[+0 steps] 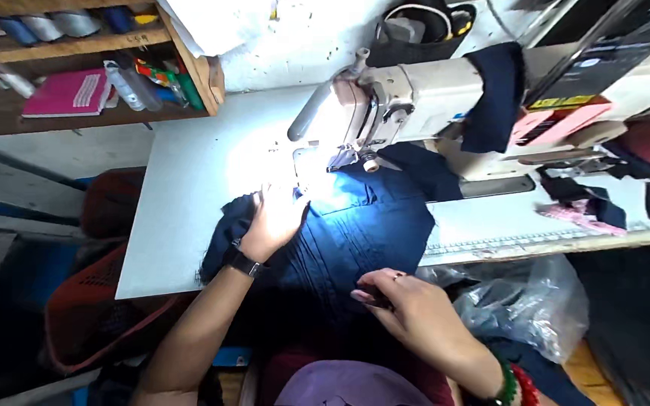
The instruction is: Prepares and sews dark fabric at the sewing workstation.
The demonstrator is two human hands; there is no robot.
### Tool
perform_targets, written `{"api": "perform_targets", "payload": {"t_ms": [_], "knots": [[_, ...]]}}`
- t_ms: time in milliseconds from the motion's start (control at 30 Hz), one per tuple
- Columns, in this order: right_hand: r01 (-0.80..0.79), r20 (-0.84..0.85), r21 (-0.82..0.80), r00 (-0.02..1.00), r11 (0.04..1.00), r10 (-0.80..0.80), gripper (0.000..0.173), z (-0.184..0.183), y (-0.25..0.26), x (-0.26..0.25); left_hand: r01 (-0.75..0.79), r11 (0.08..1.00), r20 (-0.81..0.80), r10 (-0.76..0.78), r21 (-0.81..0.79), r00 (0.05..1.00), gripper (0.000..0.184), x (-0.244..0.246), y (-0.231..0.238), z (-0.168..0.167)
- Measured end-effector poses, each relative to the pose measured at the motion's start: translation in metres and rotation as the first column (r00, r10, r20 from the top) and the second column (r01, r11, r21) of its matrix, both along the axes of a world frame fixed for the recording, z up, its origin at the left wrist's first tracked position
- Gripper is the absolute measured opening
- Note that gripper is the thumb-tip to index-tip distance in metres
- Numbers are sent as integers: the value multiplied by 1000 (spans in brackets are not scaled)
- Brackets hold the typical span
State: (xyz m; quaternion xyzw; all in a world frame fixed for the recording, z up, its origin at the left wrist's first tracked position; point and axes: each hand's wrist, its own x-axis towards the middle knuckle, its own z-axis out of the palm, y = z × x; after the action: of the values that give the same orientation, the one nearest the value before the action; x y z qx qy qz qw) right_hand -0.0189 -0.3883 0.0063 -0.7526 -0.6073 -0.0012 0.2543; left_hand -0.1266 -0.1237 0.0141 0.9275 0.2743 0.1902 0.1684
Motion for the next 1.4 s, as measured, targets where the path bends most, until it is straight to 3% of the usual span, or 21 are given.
{"api": "perform_targets", "payload": {"t_ms": [67, 133, 233, 333, 400, 533, 633, 767, 867, 967, 1200, 1400], "knots": [[35, -55, -108, 998, 994, -41, 46, -7, -4, -11, 79, 996, -15, -79, -32, 997, 47, 0, 10, -17], [56, -116, -150, 990, 987, -74, 48, -18, -5, -15, 191, 979, 37, -188, -68, 981, 37, 2, 30, -24], [82, -275, -65, 956, 994, -97, 40, -39, -4, -17, 287, 925, -9, -298, -249, 954, 32, 11, 57, 2], [79, -604, 11, 795, 997, -56, 36, -54, -4, -17, 259, 886, -130, -330, -384, 935, 34, 30, 69, 21], [107, -711, 86, 703, 990, -14, 33, -59, -5, -20, 252, 892, -149, -327, -375, 933, 33, 42, 72, 17], [144, -738, 110, 675, 983, -17, 23, -62, -9, -23, 366, 888, -166, -420, -276, 892, 36, 44, 83, 18], [140, -757, 114, 653, 984, -5, 20, -62, -11, -22, 255, 830, -176, -384, -496, 907, 31, 28, 88, 33], [130, -764, 112, 645, 985, 2, 16, -64, -10, -22, 295, 726, -139, -473, -621, 870, 18, 20, 90, 38], [125, -754, 132, 656, 983, 18, 16, -66, -10, -24, 253, 783, -204, -432, -569, 879, 18, 24, 86, 36], [90, -705, 166, 707, 982, 54, 23, -70, -12, -25, 210, 860, -307, -379, -466, 873, 32, 33, 85, 31], [60, -655, 155, 754, 986, 57, 20, -66, -20, -28, 132, 918, -418, -294, -374, 860, 36, 39, 70, 36], [46, -716, 96, 697, 994, 36, 24, -68, -22, -31, 168, 951, -327, -251, -260, 911, 37, 39, 67, 14]]}}
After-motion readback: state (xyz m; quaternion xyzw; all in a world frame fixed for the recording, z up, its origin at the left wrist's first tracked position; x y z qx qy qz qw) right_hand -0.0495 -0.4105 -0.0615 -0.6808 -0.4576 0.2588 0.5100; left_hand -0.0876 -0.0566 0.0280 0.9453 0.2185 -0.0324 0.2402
